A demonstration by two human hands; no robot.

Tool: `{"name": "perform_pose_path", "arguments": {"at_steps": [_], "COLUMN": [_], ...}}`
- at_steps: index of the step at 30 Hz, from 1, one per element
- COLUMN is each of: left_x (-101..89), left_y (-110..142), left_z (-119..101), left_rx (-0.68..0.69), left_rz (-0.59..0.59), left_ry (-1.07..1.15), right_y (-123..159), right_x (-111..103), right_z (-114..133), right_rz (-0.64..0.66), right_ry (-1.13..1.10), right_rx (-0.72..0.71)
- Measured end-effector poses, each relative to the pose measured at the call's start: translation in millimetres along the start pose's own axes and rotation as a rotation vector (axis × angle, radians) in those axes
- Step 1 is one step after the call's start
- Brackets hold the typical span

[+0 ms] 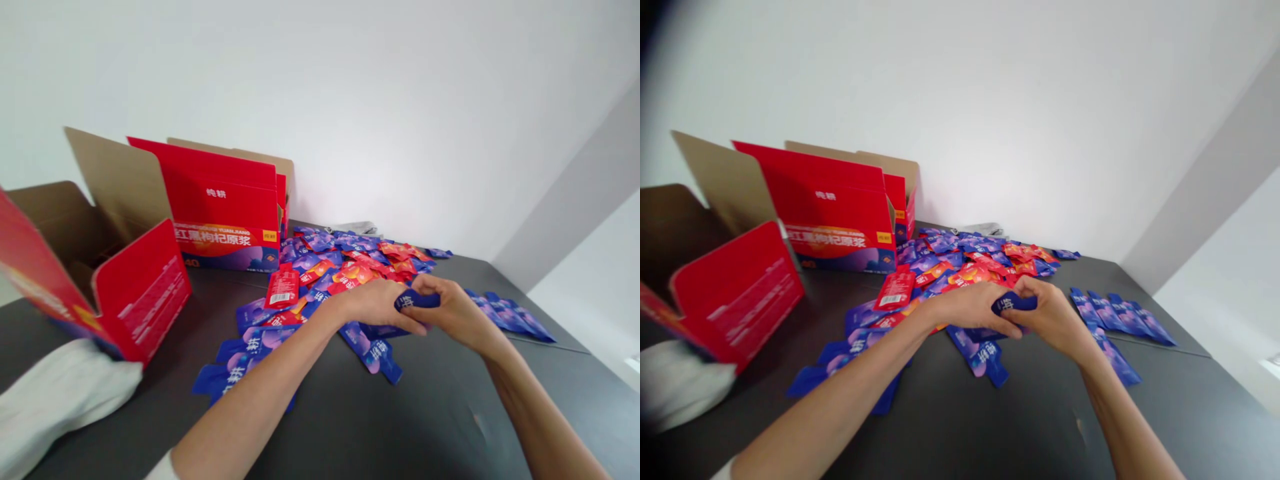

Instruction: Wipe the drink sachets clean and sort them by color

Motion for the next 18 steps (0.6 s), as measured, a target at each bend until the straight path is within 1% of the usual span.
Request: {"name": "perform_pose_path", "arguments": {"at_steps": [1, 3, 5, 6, 7, 9, 10, 12, 13, 15, 18], "left_x": [1.2, 3.8, 7.4, 10.0, 12.9, 19.8, 23.6, 30.8, 34.0, 38.7, 40.9], "left_y": [-1, -2, -3, -2, -2, -2, -1, 0, 0, 2, 4], "left_z": [-3, -9, -14, -16, -17, -18, -18, -18, -18, -18, -18], "left_rx": [0.007, 0.029, 0.056, 0.065, 0.070, 0.069, 0.064, 0.043, 0.030, 0.008, -0.028], "left_rz": [-0.026, -0.138, -0.298, -0.383, -0.466, -0.601, -0.649, -0.711, -0.730, -0.768, -0.869], "left_ry": [0.024, 0.079, 0.128, 0.140, 0.139, 0.117, 0.101, 0.075, 0.063, 0.037, -0.033], "right_y": [1, 2, 3, 4, 6, 10, 12, 18, 21, 27, 36], "right_x": [-5, -7, 0, 6, 12, 24, 29, 38, 42, 49, 60], "right_z": [1, 1, 1, 1, 2, 3, 3, 4, 4, 4, 3], "right_rz": [-0.059, -0.149, -0.220, -0.257, -0.303, -0.434, -0.510, -0.656, -0.708, -0.768, -0.754], "right_ry": [-0.016, -0.178, -0.394, -0.459, -0.478, -0.407, -0.353, -0.281, -0.265, -0.241, -0.185], "right_rx": [0.033, 0.101, 0.134, 0.125, 0.102, 0.040, 0.015, -0.005, -0.002, 0.004, -0.014]}}
Point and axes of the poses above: each hand's wrist, its own y-axis away from the middle knuckle, its own x-axis out of the palm, z = x × y, the point moved 1 cm from there along -y, towards the middle knuckle, and after that the axes turned 14 degrees about -z, right-handed, at the moved point
